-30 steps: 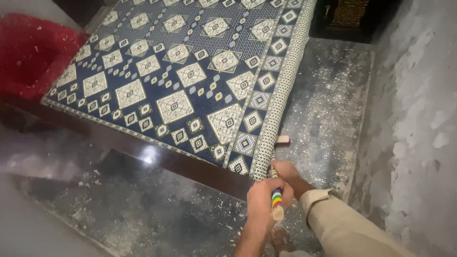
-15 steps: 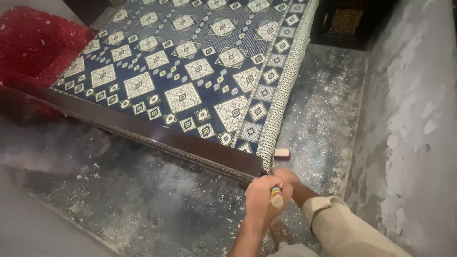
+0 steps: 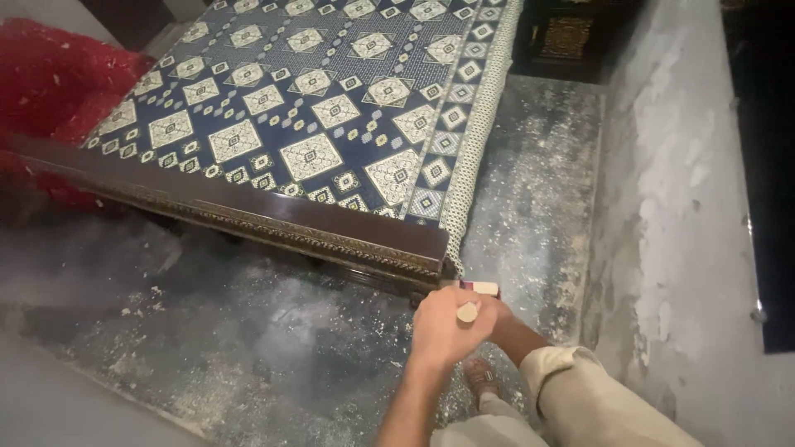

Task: Sweeping dust and debris from the floor in a bedroom.

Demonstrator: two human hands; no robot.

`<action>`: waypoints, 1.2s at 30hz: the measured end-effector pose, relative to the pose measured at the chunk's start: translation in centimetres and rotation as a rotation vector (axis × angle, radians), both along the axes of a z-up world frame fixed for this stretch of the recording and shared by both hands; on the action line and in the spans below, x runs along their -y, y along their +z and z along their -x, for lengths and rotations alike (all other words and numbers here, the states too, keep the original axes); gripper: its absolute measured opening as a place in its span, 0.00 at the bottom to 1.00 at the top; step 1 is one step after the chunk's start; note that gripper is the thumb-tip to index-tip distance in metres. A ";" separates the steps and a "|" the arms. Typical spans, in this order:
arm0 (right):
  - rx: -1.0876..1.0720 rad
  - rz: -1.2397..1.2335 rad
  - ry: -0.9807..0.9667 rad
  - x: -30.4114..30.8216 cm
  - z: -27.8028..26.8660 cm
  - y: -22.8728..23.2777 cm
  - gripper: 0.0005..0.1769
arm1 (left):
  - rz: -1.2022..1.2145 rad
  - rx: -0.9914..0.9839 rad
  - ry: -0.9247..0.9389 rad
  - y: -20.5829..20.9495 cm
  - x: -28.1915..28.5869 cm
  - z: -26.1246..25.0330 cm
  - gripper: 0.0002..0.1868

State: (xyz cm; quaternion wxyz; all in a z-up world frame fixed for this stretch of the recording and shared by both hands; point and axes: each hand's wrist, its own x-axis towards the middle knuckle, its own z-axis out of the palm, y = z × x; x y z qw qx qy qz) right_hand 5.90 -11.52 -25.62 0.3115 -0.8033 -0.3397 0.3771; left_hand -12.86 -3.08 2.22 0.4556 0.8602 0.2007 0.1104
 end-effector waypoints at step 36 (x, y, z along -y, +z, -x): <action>0.466 0.291 -0.297 5.0 -15.6 2.5 0.13 | 0.194 0.419 -0.370 -1.7 3.2 -13.5 0.06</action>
